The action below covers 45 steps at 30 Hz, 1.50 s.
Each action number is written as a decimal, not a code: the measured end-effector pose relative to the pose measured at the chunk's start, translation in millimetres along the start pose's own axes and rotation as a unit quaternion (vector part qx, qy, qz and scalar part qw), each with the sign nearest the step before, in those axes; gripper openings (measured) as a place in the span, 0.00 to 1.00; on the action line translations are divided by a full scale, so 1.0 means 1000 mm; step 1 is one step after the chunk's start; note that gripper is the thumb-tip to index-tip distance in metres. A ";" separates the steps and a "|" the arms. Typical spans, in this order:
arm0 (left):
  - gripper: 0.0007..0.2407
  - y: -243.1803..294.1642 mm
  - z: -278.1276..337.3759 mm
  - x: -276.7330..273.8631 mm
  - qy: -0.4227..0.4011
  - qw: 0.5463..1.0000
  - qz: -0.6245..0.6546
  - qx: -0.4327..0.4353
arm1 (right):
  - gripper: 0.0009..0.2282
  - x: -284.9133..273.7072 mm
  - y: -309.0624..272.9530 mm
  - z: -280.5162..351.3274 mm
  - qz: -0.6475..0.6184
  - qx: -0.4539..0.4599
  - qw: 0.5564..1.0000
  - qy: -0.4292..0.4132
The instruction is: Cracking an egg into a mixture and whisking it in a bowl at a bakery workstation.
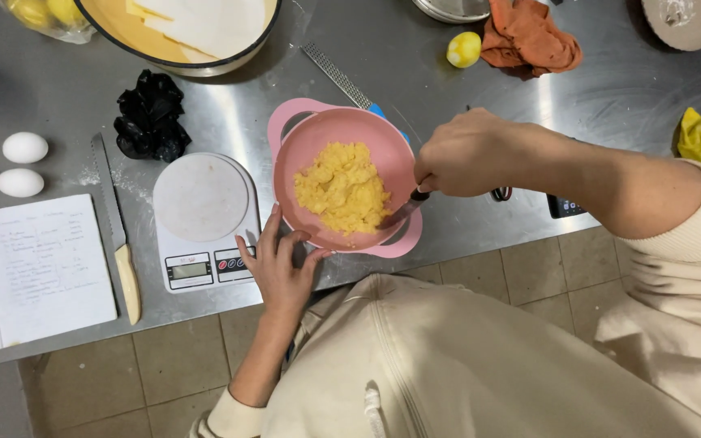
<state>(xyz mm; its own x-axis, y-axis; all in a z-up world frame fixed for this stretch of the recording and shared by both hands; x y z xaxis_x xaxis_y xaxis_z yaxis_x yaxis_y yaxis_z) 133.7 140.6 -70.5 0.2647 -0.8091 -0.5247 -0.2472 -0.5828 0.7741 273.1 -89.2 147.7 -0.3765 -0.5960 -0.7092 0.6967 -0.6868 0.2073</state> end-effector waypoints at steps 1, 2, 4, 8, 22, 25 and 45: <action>0.20 0.000 -0.001 0.000 0.000 1.000 0.000 0.001 | 0.09 -0.002 0.002 0.001 0.000 0.001 1.000 0.001; 0.20 -0.001 -0.003 0.000 -0.003 1.000 0.002 0.000 | 0.10 -0.005 0.003 0.003 -0.017 0.000 1.000 0.001; 0.20 0.000 -0.002 0.000 -0.003 1.000 0.002 -0.005 | 0.11 -0.010 0.004 0.005 -0.031 -0.006 0.999 0.000; 0.20 0.000 -0.001 -0.001 -0.004 1.000 0.006 -0.003 | 0.11 -0.005 0.004 0.005 -0.031 0.024 0.999 0.005; 0.20 0.001 0.000 -0.001 0.002 1.000 0.002 0.002 | 0.12 0.029 0.015 -0.014 -0.099 -0.019 0.994 -0.036; 0.20 0.002 0.000 -0.002 0.008 1.000 0.016 0.011 | 0.15 0.048 0.035 -0.012 -0.209 0.013 0.974 -0.090; 0.25 -0.012 -0.002 -0.018 0.003 0.999 0.046 0.016 | 0.07 0.106 0.051 0.104 -0.487 -0.441 0.674 0.339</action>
Point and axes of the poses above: each hand's wrist, its own z-axis away from the middle knuckle, its own x-axis out of the palm, y = z × x, the point moved 4 cm from there along -z, towards the middle knuckle, and after that the axes turned 13 degrees about z, right-handed, at the moved point
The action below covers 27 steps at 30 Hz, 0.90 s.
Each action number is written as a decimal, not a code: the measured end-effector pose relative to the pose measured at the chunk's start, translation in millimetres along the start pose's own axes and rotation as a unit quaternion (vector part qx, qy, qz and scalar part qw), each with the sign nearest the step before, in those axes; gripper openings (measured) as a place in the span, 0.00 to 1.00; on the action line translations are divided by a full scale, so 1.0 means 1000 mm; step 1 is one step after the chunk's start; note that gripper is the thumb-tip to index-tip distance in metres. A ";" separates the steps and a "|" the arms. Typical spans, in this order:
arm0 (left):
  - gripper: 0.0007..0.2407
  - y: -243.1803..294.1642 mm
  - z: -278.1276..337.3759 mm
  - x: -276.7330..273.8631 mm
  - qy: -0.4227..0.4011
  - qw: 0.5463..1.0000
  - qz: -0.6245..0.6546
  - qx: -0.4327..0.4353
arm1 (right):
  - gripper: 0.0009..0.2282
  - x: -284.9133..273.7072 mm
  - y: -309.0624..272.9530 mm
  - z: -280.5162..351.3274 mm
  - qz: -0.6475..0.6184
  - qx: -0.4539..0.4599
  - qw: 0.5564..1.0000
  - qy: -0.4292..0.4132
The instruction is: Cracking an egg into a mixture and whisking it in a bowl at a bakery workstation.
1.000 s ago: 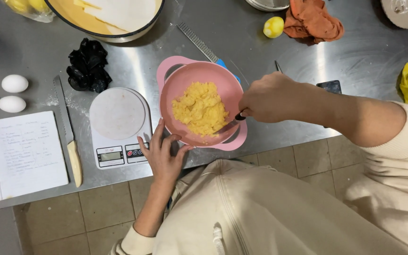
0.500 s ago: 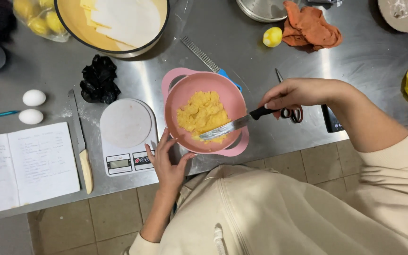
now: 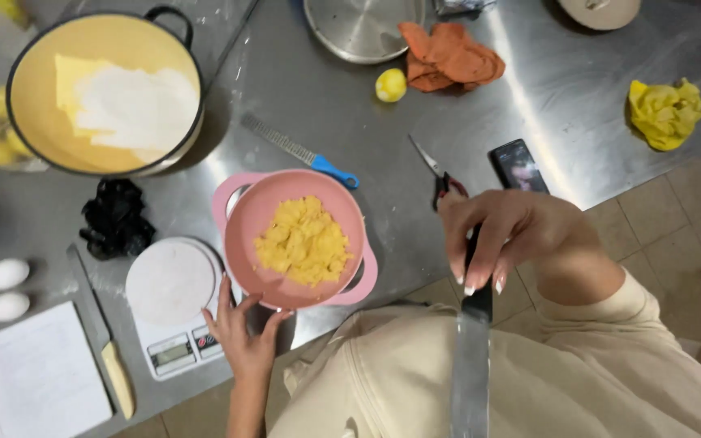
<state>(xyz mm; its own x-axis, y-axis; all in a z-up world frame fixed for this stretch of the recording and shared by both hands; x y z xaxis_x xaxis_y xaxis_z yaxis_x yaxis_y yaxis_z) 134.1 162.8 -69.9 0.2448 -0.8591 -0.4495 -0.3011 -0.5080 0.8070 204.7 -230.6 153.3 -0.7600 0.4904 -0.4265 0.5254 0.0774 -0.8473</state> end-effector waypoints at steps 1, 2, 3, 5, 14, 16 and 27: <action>0.25 0.001 -0.010 0.005 -0.003 1.000 0.007 0.013 | 0.07 -0.006 -0.003 -0.003 0.013 0.001 1.000 0.008; 0.24 0.003 -0.010 0.006 -0.008 1.000 -0.001 -0.005 | 0.06 -0.006 -0.009 -0.004 0.006 -0.018 1.000 0.003; 0.22 0.004 -0.010 0.006 -0.014 1.000 -0.008 -0.022 | 0.06 -0.006 -0.013 -0.006 -0.001 -0.036 0.999 -0.002; 0.21 -0.003 0.004 0.002 -0.016 0.999 -0.021 -0.036 | 0.06 -0.003 -0.015 -0.005 -0.015 -0.059 0.998 -0.007; 0.18 0.029 0.023 0.026 0.048 0.997 0.004 -0.056 | 0.09 -0.022 0.062 0.061 -0.098 -0.029 0.995 0.018; 0.18 0.036 0.030 0.029 0.068 0.995 -0.004 -0.066 | 0.10 -0.012 0.104 0.085 -0.149 0.017 0.987 0.052; 0.29 0.057 0.089 0.031 0.155 0.982 -0.008 -0.107 | 0.20 0.077 0.308 0.130 -0.142 0.373 0.844 0.358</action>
<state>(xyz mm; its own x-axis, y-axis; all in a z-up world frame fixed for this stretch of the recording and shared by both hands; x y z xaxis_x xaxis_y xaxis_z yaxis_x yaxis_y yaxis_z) 42.8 101.3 -72.1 0.5271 -0.7740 -0.3508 -0.1021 -0.4675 0.8781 258.0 -281.6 -181.3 -0.2482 0.9637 -0.0987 -0.2279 -0.1571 -0.9609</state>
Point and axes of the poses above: each hand's wrist, its own z-axis away from the middle knuckle, its own x-axis out of the palm, y = z × x, the point moved 4 cm from there along -z, towards the middle knuckle, and after that the axes turned 13 degrees about z, right-handed, at the moved point
